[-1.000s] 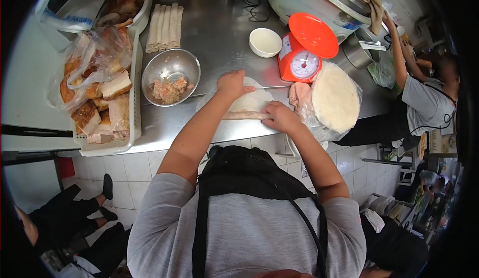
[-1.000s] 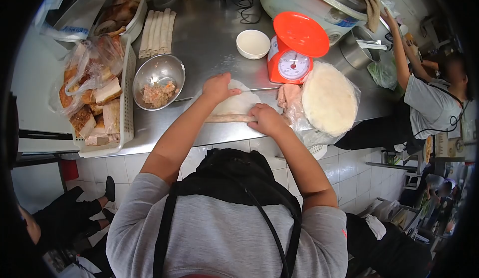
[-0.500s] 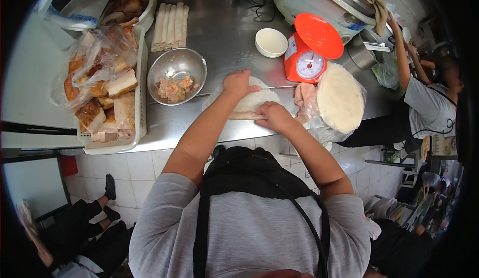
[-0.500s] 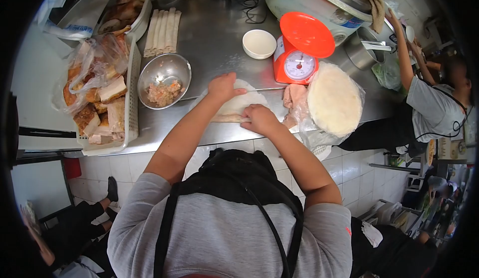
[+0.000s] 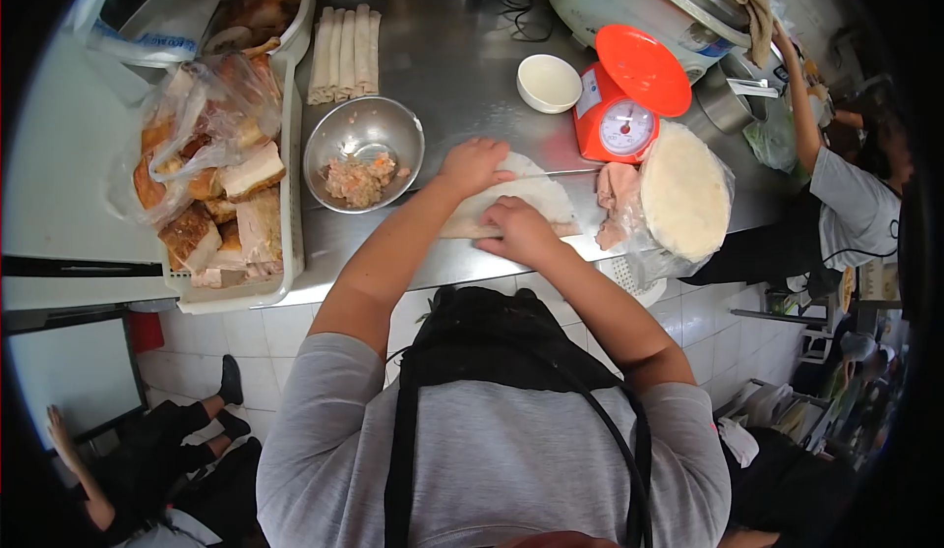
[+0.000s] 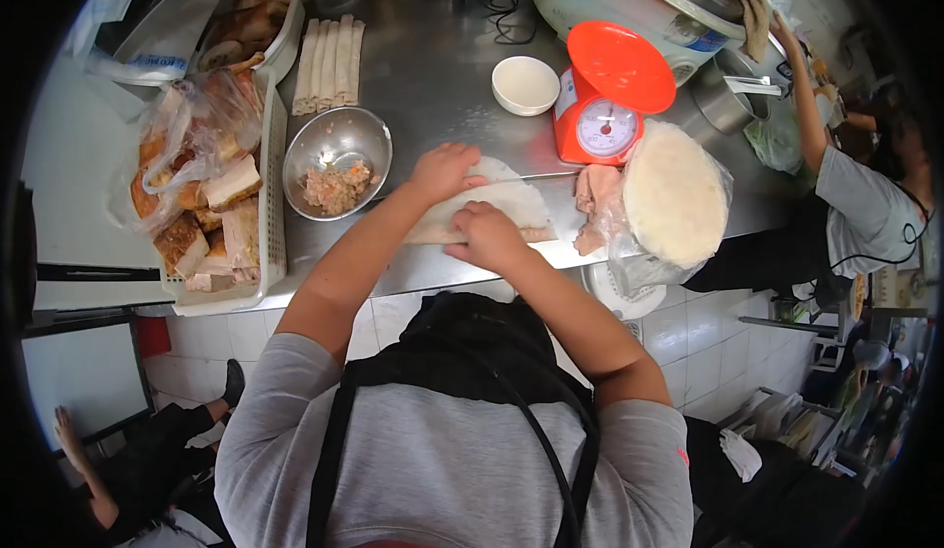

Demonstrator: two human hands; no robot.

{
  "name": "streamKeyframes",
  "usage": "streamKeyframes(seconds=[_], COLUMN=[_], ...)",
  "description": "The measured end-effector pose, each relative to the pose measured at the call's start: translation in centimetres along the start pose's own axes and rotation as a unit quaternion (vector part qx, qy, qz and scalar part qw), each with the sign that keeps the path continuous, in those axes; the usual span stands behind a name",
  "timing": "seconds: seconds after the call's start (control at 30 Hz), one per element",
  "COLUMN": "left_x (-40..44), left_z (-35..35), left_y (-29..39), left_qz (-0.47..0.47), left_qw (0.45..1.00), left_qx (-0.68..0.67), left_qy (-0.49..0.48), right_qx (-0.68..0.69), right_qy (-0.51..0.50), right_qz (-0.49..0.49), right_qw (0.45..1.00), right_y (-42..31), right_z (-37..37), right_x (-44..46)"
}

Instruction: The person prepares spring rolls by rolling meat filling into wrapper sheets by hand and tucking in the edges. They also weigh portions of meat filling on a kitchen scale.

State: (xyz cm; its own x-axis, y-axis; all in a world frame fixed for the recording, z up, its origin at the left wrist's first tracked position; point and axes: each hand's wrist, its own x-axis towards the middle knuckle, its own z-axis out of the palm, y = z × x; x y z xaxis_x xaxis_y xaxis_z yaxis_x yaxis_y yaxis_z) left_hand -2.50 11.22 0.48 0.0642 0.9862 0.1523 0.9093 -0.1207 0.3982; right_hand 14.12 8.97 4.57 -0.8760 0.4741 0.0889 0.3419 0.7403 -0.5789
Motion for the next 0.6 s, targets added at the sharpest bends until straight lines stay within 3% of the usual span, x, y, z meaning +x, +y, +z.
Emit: streamKeyframes(seconds=[0.2, 0.27, 0.4, 0.5, 0.6], left_x=[-0.7, -0.7, -0.7, -0.5, -0.4], left_z=[0.6, 0.7, 0.6, 0.7, 0.6], left_y=[-1.2, -1.4, -1.4, -1.5, -1.8], left_qz=[0.044, 0.048, 0.052, 0.063, 0.072], left_qw=[0.997, 0.996, 0.996, 0.995, 0.995], left_qx=[0.004, 0.002, 0.009, 0.006, 0.001], left_qy=[0.069, 0.077, 0.074, 0.080, 0.067], right_qx=[-0.012, -0.015, -0.051, -0.064, -0.031], right_qy=[0.016, -0.009, -0.032, -0.025, -0.048], right_qz=[-0.035, 0.001, 0.022, -0.022, 0.015], right_qw=[0.999, 1.000, 0.998, 0.997, 0.998], right_y=[0.1, -0.8, -1.7, -1.4, -2.6], right_z=[2.8, 2.3, 3.6, 3.8, 2.5], right_x=[0.3, 0.9, 1.9, 1.6, 2.2])
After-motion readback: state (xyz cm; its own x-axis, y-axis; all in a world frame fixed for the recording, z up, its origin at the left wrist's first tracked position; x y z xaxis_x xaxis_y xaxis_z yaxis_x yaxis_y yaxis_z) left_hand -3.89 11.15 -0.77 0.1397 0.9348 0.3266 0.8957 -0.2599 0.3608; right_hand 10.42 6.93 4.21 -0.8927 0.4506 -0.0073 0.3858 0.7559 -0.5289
